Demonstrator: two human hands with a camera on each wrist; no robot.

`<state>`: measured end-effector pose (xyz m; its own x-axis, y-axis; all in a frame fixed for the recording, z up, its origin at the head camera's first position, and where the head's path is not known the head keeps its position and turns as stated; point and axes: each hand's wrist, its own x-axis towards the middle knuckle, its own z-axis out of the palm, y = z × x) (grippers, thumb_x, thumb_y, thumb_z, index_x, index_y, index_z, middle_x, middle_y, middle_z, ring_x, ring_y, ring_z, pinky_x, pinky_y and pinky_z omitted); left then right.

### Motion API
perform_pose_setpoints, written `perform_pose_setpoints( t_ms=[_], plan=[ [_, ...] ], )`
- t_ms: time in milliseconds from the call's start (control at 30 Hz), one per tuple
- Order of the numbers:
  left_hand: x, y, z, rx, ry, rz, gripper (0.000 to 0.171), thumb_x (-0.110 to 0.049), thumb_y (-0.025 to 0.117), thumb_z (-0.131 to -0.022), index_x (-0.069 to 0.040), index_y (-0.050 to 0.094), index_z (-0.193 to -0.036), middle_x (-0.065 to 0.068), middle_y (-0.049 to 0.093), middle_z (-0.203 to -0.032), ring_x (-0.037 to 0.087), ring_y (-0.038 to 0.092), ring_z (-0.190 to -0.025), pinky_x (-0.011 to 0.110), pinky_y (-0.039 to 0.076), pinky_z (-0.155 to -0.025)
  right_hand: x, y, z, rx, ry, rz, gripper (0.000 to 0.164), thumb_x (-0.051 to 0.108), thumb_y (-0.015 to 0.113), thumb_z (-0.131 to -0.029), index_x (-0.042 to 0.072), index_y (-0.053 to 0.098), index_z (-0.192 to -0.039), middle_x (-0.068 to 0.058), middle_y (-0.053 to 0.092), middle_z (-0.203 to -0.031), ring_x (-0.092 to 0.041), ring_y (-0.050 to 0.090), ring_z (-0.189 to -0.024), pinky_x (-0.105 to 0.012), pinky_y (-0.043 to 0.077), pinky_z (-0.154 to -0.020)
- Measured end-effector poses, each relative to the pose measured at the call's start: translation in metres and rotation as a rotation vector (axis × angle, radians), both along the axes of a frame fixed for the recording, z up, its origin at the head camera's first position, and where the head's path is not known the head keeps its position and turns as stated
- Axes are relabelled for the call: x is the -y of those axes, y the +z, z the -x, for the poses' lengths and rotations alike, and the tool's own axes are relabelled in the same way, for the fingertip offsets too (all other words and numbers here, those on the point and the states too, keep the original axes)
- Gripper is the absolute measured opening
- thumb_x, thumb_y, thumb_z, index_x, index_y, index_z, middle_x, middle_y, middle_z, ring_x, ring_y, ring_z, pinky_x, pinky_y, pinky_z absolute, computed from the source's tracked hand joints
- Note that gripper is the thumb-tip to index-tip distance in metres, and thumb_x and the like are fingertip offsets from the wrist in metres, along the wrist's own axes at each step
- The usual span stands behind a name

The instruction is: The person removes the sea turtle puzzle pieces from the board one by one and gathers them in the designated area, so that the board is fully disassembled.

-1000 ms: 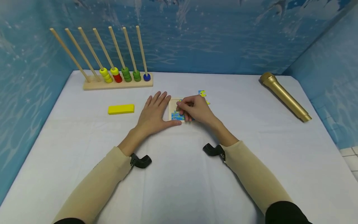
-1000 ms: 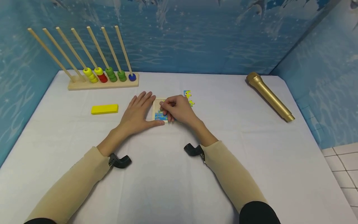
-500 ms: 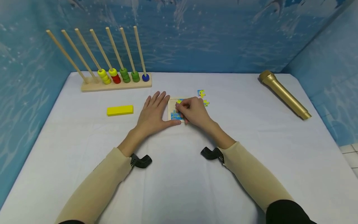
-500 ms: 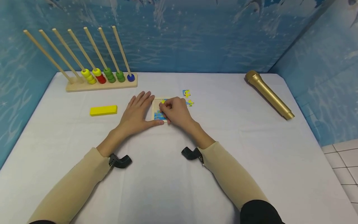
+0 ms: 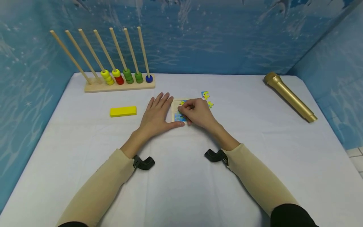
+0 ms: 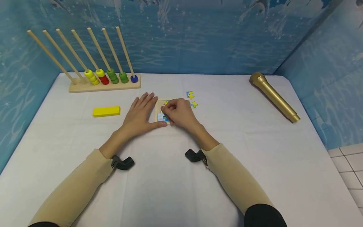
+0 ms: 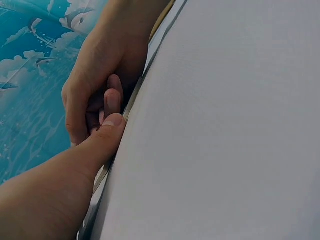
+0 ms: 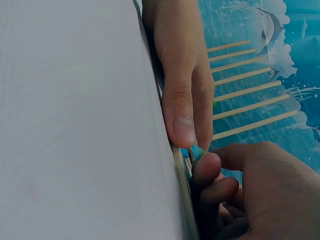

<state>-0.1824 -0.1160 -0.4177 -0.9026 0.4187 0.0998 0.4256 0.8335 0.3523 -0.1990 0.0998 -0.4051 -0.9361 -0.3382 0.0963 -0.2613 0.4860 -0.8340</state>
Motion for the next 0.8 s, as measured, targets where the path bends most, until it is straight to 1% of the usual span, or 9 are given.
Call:
perform_pose_setpoints(
  t_ms=[167,333,400,500,533,600,667,733,800],
  plan=[
    [0.0,0.001,0.0,-0.001,-0.003,-0.004,0.11,-0.076,0.066,-0.088,-0.012,0.027,-0.168,0.01,0.021,-0.176,0.029,0.009,-0.165,0.054,0.003,-0.133,0.0,-0.001,0.0,-0.021,0.001,0.014,0.017,0.026,0.073,-0.1,0.013,0.078,-0.089,-0.002,0.076,-0.079,-0.02,0.066,-0.05,-0.028,0.054,-0.053],
    [0.001,0.0,-0.001,0.0,0.002,0.006,0.111,-0.076,0.066,-0.088,-0.012,0.026,-0.168,0.009,0.02,-0.177,0.029,0.008,-0.165,0.054,0.003,-0.133,-0.002,-0.001,0.001,-0.008,0.032,0.035,0.016,0.025,0.074,-0.099,0.012,0.077,-0.091,-0.004,0.076,-0.082,-0.019,0.067,-0.054,-0.028,0.055,-0.053],
    [0.0,-0.001,0.0,-0.001,0.0,0.008,0.111,-0.077,0.065,-0.087,-0.012,0.026,-0.168,0.009,0.02,-0.177,0.029,0.008,-0.165,0.054,0.003,-0.133,-0.004,0.0,0.001,0.009,0.066,0.041,0.013,0.022,0.074,-0.098,0.011,0.076,-0.092,-0.006,0.074,-0.08,-0.02,0.066,-0.054,-0.028,0.055,-0.053],
    [-0.001,-0.002,0.001,-0.001,-0.005,0.006,0.111,-0.079,0.063,-0.087,-0.013,0.026,-0.169,0.008,0.019,-0.177,0.029,0.008,-0.165,0.054,0.002,-0.134,-0.009,0.001,0.001,0.029,0.11,0.05,0.004,0.013,0.072,-0.095,0.009,0.074,-0.095,-0.008,0.073,-0.08,-0.02,0.064,-0.056,-0.027,0.053,-0.055],
    [-0.001,-0.002,0.002,-0.001,-0.006,0.008,0.111,-0.08,0.063,-0.087,-0.013,0.026,-0.169,0.008,0.019,-0.177,0.029,0.008,-0.165,0.053,0.002,-0.134,-0.011,0.001,0.001,0.034,0.123,0.055,0.004,0.01,0.071,-0.094,0.009,0.074,-0.096,-0.009,0.073,-0.081,-0.02,0.064,-0.056,-0.027,0.053,-0.056],
    [-0.002,-0.002,0.002,0.004,-0.002,0.015,0.111,-0.081,0.061,-0.087,-0.014,0.026,-0.169,0.007,0.018,-0.177,0.028,0.007,-0.166,0.052,0.001,-0.134,-0.013,0.001,0.0,0.044,0.143,0.078,0.007,0.005,0.07,-0.093,0.007,0.073,-0.098,-0.011,0.072,-0.082,-0.021,0.063,-0.058,-0.027,0.052,-0.057],
    [-0.001,-0.001,0.002,0.011,0.006,0.023,0.112,-0.081,0.061,-0.087,-0.015,0.025,-0.169,0.006,0.018,-0.177,0.028,0.006,-0.166,0.051,0.0,-0.134,-0.013,0.0,-0.002,0.058,0.156,0.12,0.008,0.004,0.069,-0.093,0.004,0.073,-0.1,-0.013,0.072,-0.082,-0.023,0.062,-0.059,-0.028,0.053,-0.058],
    [0.0,-0.001,0.003,0.017,0.012,0.03,0.112,-0.082,0.06,-0.087,-0.015,0.025,-0.169,0.006,0.017,-0.178,0.027,0.005,-0.166,0.051,-0.001,-0.134,-0.014,0.0,-0.004,0.065,0.154,0.166,0.008,0.004,0.071,-0.094,0.002,0.073,-0.102,-0.016,0.073,-0.083,-0.025,0.063,-0.06,-0.029,0.055,-0.059],
    [0.001,-0.001,0.003,0.023,0.016,0.03,0.112,-0.082,0.06,-0.087,-0.015,0.024,-0.169,0.006,0.017,-0.178,0.027,0.005,-0.166,0.051,-0.001,-0.134,-0.016,0.001,-0.008,0.062,0.129,0.207,0.009,0.003,0.071,-0.095,0.001,0.073,-0.104,-0.018,0.074,-0.084,-0.026,0.065,-0.06,-0.03,0.057,-0.059]
  ],
)
